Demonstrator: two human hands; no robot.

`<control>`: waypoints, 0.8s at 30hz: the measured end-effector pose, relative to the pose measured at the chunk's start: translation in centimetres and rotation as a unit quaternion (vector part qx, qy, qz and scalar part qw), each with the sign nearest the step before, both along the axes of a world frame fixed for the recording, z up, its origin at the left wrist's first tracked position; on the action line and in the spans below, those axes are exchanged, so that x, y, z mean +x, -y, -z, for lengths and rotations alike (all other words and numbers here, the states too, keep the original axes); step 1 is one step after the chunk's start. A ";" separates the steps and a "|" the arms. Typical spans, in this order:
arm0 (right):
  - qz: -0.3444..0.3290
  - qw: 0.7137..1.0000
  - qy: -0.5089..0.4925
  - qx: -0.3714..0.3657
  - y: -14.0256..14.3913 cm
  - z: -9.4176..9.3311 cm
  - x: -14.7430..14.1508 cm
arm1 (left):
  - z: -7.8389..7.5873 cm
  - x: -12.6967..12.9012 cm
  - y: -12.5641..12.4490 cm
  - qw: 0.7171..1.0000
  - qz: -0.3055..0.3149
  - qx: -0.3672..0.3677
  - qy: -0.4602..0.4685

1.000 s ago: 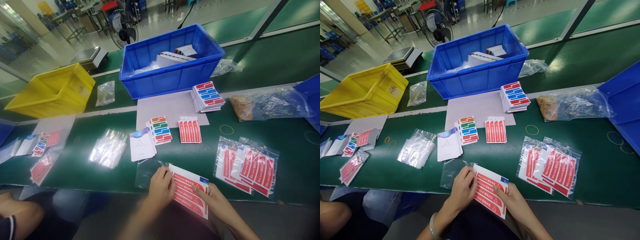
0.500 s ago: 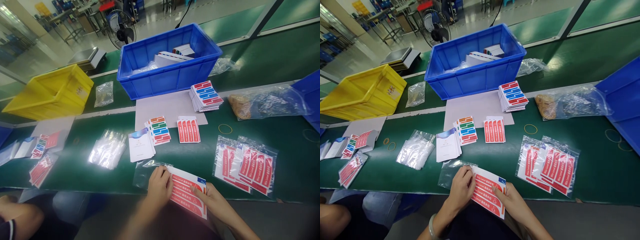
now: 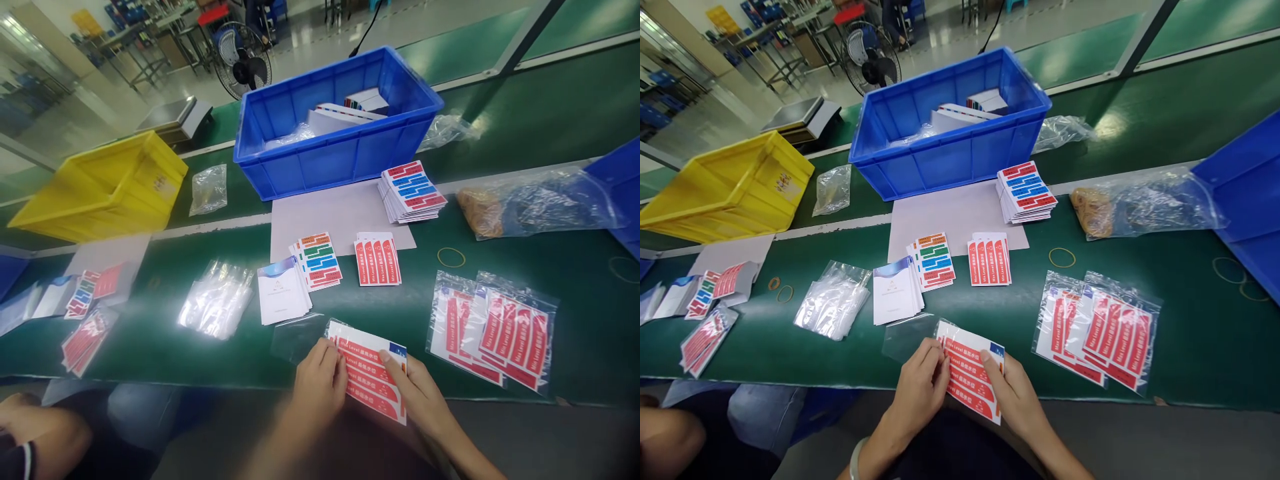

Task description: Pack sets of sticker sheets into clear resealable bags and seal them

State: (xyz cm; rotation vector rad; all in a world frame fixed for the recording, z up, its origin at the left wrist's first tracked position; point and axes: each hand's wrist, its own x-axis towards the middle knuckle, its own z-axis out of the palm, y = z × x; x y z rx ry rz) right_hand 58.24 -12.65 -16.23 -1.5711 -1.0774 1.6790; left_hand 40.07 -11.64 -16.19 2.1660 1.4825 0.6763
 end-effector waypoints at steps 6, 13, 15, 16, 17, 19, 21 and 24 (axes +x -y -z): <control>-0.125 0.978 0.043 0.159 -0.6 -1.0 -1.0 | -1.9 0.8 0.4 0.988 -0.011 -0.071 0.139; -0.028 0.938 0.039 0.344 -0.8 -2.2 1.1 | -6.6 -1.1 -0.9 0.927 -0.117 -0.119 0.337; -0.049 0.923 0.061 0.377 -0.8 -2.5 0.9 | -7.4 -1.5 -0.9 0.903 -0.118 -0.120 0.394; -0.062 0.916 0.074 0.389 -0.9 -2.6 0.6 | -7.6 -1.6 -0.7 0.891 -0.120 -0.119 0.422; -0.078 0.908 0.087 0.402 -1.0 -2.8 0.2 | -7.7 -1.6 -0.6 0.878 -0.125 -0.119 0.447; -0.123 0.881 0.120 0.440 -1.2 -3.1 -0.8 | -7.7 -1.5 -0.2 0.853 -0.133 -0.127 0.488; -0.167 0.846 0.149 0.483 -1.3 -3.1 -1.8 | -7.8 -1.1 0.0 0.837 -0.132 -0.140 0.513; -0.160 0.836 0.125 0.510 -1.3 -2.7 -2.7 | -8.0 -0.8 0.0 0.852 -0.086 -0.155 0.493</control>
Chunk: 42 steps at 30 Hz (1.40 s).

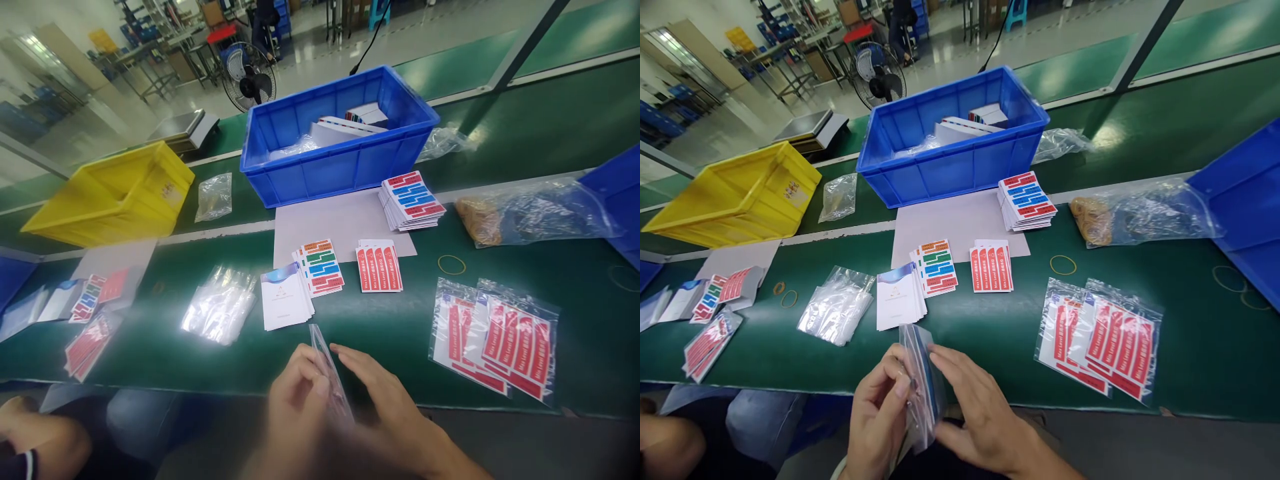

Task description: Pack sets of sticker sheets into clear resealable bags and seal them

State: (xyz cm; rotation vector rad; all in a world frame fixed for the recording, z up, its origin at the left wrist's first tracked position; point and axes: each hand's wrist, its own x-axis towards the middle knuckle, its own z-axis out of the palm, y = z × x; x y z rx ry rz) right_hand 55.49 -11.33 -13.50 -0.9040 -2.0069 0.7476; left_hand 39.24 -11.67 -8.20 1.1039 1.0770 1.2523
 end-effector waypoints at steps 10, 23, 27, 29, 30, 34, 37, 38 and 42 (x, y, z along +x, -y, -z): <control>0.057 0.970 -0.173 -0.162 -0.3 -0.5 1.7 | 0.7 -2.1 -1.9 0.956 0.082 0.106 -0.261; -0.004 0.984 -0.159 -0.082 -1.3 -0.7 1.8 | 0.4 -1.6 -2.5 0.939 0.148 0.152 -0.269; 0.006 0.987 -0.143 -0.070 -1.6 -0.8 1.8 | 0.4 -1.8 -2.5 0.941 0.153 0.143 -0.266; 0.016 0.984 -0.153 -0.088 -1.7 -0.7 1.9 | 0.5 -2.0 -2.5 0.949 0.135 0.119 -0.259; 0.022 0.982 -0.157 -0.099 -1.8 -0.6 2.0 | 0.6 -2.2 -2.6 0.952 0.125 0.108 -0.258; 0.019 0.983 -0.137 -0.120 -2.1 0.0 2.4 | 1.2 -2.8 -2.9 0.947 0.127 0.105 -0.278; 0.004 0.987 -0.119 -0.107 -2.3 0.4 2.5 | 1.7 -2.9 -3.0 0.944 0.141 0.108 -0.276; 0.002 0.988 -0.119 -0.100 -2.3 0.4 2.5 | 1.8 -2.9 -3.0 0.947 0.142 0.107 -0.269; -0.012 0.989 -0.122 -0.084 -2.5 0.2 2.3 | 2.0 -2.4 -3.1 0.951 0.139 0.131 -0.243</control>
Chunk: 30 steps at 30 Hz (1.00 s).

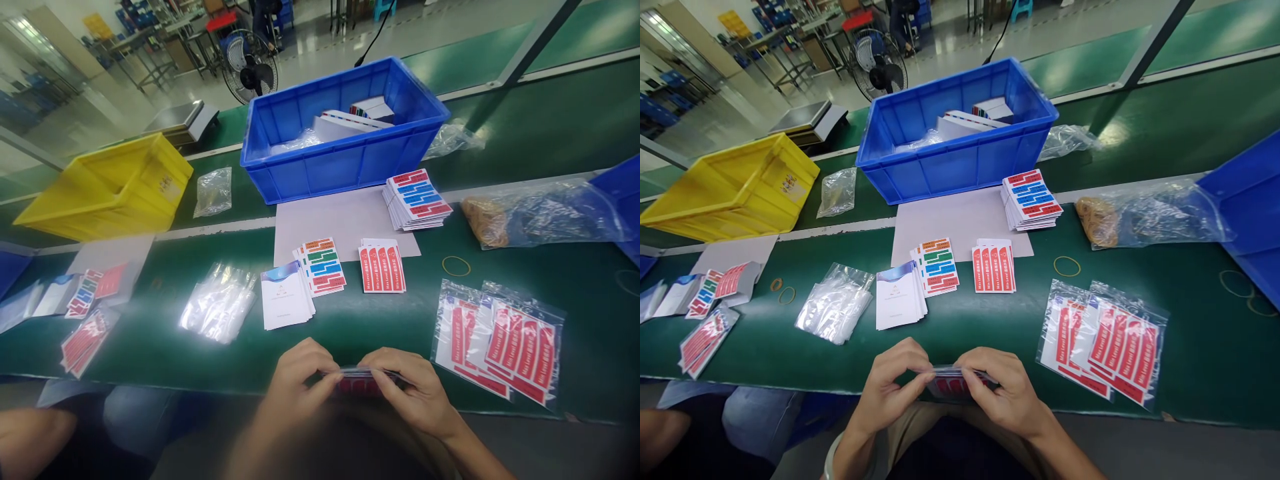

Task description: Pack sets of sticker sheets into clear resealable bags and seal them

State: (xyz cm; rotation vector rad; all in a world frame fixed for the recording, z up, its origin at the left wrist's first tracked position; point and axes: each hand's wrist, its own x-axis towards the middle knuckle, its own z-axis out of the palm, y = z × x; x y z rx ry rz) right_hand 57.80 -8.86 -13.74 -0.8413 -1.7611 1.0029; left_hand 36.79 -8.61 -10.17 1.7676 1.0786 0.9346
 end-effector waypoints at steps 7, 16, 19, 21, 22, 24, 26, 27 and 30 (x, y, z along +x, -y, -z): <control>-0.013 1.000 -0.016 -0.016 -0.3 -0.7 -0.2 | -0.6 0.5 -0.1 0.999 -0.009 -0.030 -0.012; -0.023 0.999 -0.016 -0.022 0.1 -0.9 -1.0 | -0.7 1.6 0.0 0.999 0.031 -0.019 0.022; -0.023 0.999 -0.026 -0.028 0.3 -1.2 -1.0 | -0.9 2.2 0.2 0.999 0.027 -0.040 0.012; -0.027 0.998 -0.036 -0.045 0.4 -1.3 -0.9 | -1.1 2.9 0.4 0.999 0.026 -0.043 0.021; -0.029 0.997 -0.038 -0.056 0.5 -1.4 -0.7 | -1.1 3.2 0.4 0.998 0.028 -0.038 0.029; -0.026 0.996 -0.032 -0.083 0.6 -1.4 0.1 | -1.1 3.6 0.3 0.998 0.035 -0.019 0.041; 0.029 0.993 -0.025 -0.115 0.7 -1.5 1.9 | -0.6 3.3 -0.1 0.999 0.036 0.003 0.016; 0.080 0.987 -0.026 -0.137 0.6 -1.5 3.2 | -0.2 2.8 -0.5 0.999 0.027 0.018 -0.020; 0.292 0.928 -0.059 -0.224 -0.2 -1.7 8.8 | 1.7 0.0 -1.8 0.973 -0.053 0.115 -0.193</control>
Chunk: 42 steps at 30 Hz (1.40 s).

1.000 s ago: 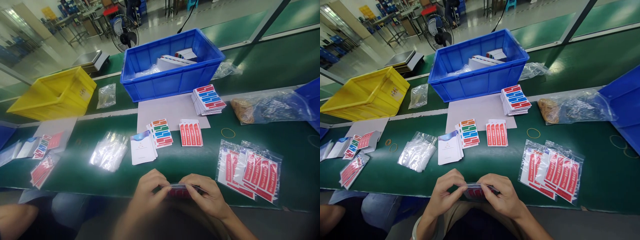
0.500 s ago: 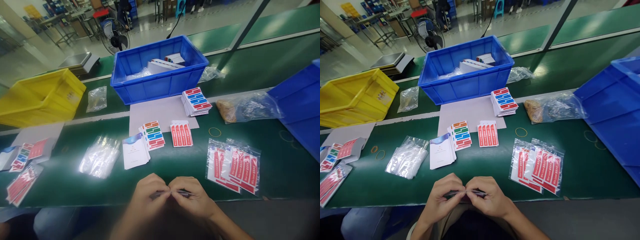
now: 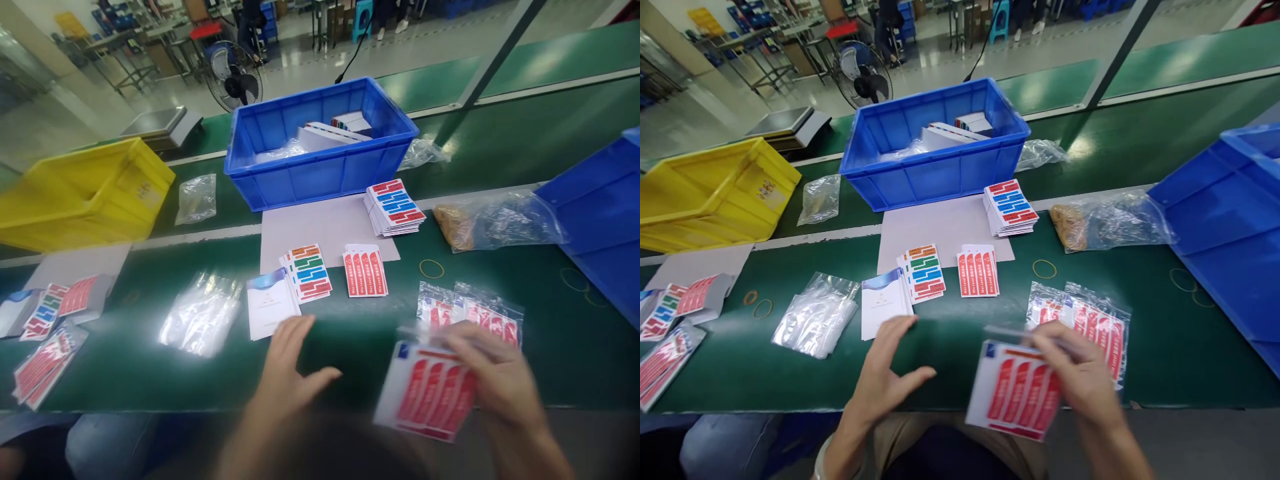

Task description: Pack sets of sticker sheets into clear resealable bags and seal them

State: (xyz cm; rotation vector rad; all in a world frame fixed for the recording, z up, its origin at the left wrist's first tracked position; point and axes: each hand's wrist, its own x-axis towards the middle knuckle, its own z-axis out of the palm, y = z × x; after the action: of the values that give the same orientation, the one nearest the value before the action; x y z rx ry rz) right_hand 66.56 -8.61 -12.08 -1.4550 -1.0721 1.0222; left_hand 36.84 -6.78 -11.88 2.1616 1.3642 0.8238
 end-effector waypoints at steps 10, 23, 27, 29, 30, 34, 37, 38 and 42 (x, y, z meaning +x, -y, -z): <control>0.083 0.933 0.347 -0.052 -4.8 1.3 7.2 | 6.6 -8.5 -1.3 0.963 -0.099 0.030 -0.250; -0.282 0.826 0.458 0.168 -16.5 0.3 -10.1 | 5.8 -8.3 1.7 0.942 -0.315 -0.114 0.008; -0.283 0.811 0.485 0.161 -20.7 1.8 -12.7 | 5.5 -8.0 1.3 0.916 -0.333 -0.215 0.060; -0.284 0.809 0.491 0.155 -21.7 2.3 -13.1 | 5.3 -8.5 1.3 0.903 -0.313 -0.253 0.151; -0.284 0.809 0.492 0.151 -22.0 2.5 -13.2 | 5.2 -8.8 1.4 0.891 -0.298 -0.272 0.208; -0.282 0.826 0.474 0.119 -22.5 2.3 -13.0 | 4.6 -10.0 2.2 0.819 -0.283 -0.330 0.375; -0.280 0.850 0.440 0.070 -22.4 1.0 -12.4 | 4.2 -10.7 2.7 0.775 -0.310 -0.328 0.442; -0.282 0.859 0.423 0.057 -22.1 0.1 -12.1 | 4.1 -10.7 2.7 0.759 -0.312 -0.324 0.470; -0.305 0.892 0.332 0.038 -19.6 -4.4 -10.6 | 3.7 -9.9 2.3 0.685 -0.281 -0.326 0.588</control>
State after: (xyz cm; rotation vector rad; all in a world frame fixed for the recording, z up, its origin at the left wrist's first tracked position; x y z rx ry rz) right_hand 55.95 11.02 -7.69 -1.4659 -2.1408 0.8825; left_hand 26.94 -9.10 -15.54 0.3423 1.2047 1.3071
